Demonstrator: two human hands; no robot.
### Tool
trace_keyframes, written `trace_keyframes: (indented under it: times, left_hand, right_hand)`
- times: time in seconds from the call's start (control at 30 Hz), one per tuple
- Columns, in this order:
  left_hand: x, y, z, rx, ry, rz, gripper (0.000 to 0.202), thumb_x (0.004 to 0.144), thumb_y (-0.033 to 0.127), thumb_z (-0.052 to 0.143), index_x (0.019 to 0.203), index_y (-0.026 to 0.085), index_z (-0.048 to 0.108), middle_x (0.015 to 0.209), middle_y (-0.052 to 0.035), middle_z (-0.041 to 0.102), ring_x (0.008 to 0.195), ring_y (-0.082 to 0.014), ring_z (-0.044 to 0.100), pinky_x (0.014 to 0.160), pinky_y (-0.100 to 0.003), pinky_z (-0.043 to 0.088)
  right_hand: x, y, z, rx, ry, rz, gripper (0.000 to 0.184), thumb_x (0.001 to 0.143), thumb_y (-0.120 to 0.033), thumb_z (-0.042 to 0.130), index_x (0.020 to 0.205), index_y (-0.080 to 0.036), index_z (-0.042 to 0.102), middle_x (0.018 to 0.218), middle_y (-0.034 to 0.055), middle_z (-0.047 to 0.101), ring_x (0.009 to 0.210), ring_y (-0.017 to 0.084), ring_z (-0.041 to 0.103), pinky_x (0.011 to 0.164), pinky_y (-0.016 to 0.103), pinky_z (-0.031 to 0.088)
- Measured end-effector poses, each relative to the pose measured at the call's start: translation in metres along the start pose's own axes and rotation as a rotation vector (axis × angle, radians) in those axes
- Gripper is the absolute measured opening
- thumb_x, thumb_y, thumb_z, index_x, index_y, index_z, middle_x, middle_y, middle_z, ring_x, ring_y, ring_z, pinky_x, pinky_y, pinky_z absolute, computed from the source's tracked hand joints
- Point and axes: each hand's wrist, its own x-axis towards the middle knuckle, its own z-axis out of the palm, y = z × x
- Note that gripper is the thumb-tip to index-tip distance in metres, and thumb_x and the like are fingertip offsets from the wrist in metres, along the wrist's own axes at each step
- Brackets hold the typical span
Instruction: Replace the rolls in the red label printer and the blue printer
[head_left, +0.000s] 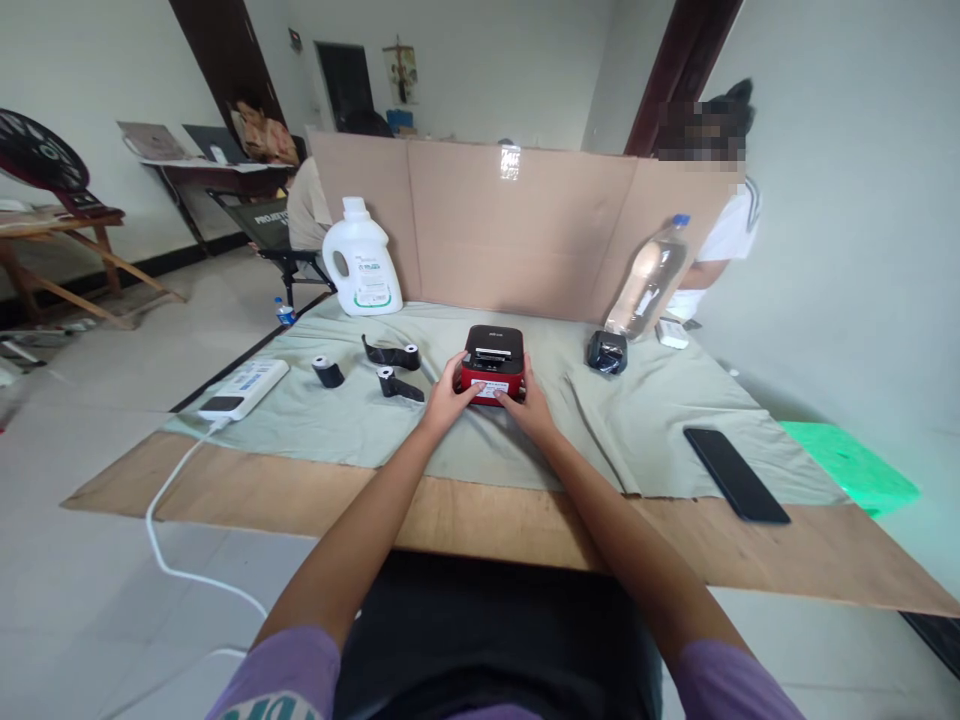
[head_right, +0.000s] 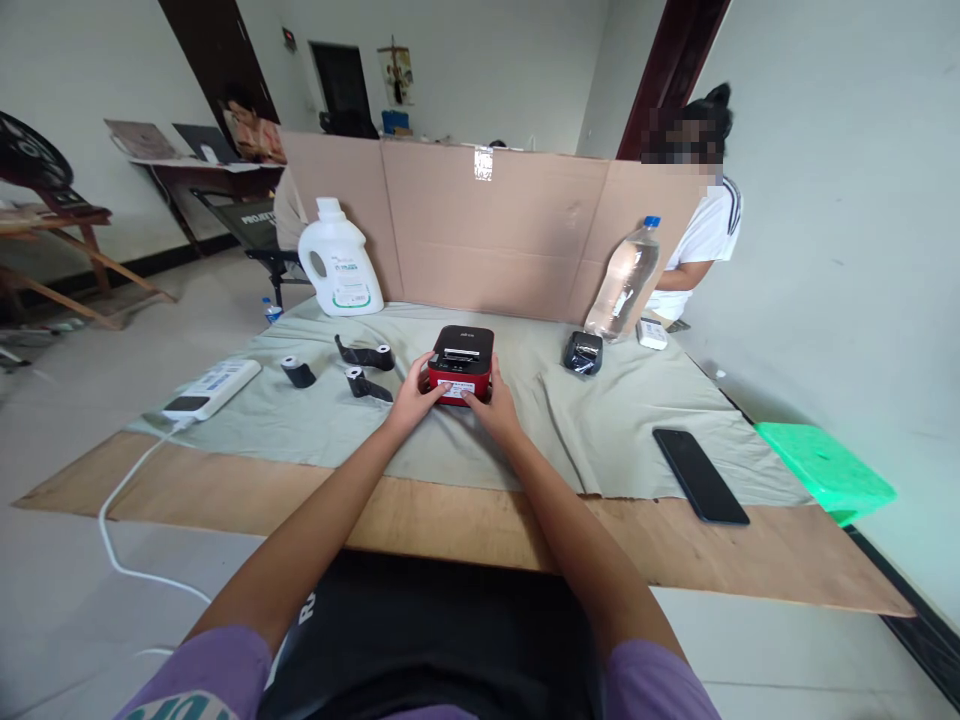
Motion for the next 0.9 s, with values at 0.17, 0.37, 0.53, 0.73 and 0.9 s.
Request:
trace_keyframes:
  times: [0.17, 0.37, 0.53, 0.73, 0.9]
  left_hand:
    - [0.003, 0.0, 0.0, -0.018, -0.022, -0.005, 0.075, 0.078, 0.038, 0.078, 0.142, 0.023, 0.041, 0.142, -0.0141, 0.056, 0.127, -0.0262, 0.06, 0.107, -0.044, 0.05]
    - [0.013, -0.007, -0.004, -0.012, -0.033, 0.001, 0.068, 0.071, 0.037, 0.084, 0.125, 0.022, 0.045, 0.139, -0.0146, 0.057, 0.125, -0.0261, 0.06, 0.105, -0.044, 0.05]
    - [0.016, -0.007, -0.006, -0.011, -0.065, -0.021, 0.067, 0.068, 0.037, 0.086, 0.12, 0.022, 0.046, 0.134, -0.0145, 0.061, 0.121, -0.0261, 0.063, 0.103, -0.044, 0.051]
    - [0.012, -0.007, -0.005, 0.027, -0.041, -0.002, 0.066, 0.074, 0.037, 0.082, 0.128, 0.023, 0.047, 0.134, -0.0132, 0.062, 0.123, -0.0261, 0.062, 0.106, -0.045, 0.05]
    - [0.011, -0.008, -0.008, 0.041, -0.059, 0.018, 0.07, 0.077, 0.034, 0.08, 0.137, 0.024, 0.045, 0.141, -0.0119, 0.059, 0.128, -0.0262, 0.059, 0.11, -0.045, 0.047]
  right_hand:
    - [0.001, 0.006, -0.002, 0.03, -0.01, -0.011, 0.099, 0.081, -0.039, 0.07, 0.161, -0.025, 0.014, 0.145, 0.0109, 0.056, 0.12, 0.028, 0.064, 0.103, 0.047, 0.053]
    - [0.003, 0.013, -0.001, 0.02, -0.018, -0.015, 0.101, 0.082, -0.039, 0.071, 0.162, -0.026, 0.01, 0.144, 0.0114, 0.057, 0.116, 0.028, 0.065, 0.099, 0.048, 0.055]
    - [0.003, 0.01, -0.002, 0.042, -0.017, 0.01, 0.104, 0.08, -0.04, 0.072, 0.162, -0.026, 0.01, 0.143, 0.012, 0.058, 0.116, 0.029, 0.066, 0.099, 0.047, 0.056]
    - [0.001, 0.008, -0.001, 0.057, -0.032, 0.033, 0.104, 0.081, -0.043, 0.072, 0.162, -0.026, 0.01, 0.14, 0.0118, 0.059, 0.11, 0.028, 0.068, 0.096, 0.046, 0.057]
    - [0.005, 0.006, -0.011, 0.029, 0.026, 0.015, 0.083, 0.087, -0.052, 0.063, 0.158, -0.026, 0.03, 0.147, 0.013, 0.053, 0.119, 0.03, 0.062, 0.092, 0.045, 0.058]
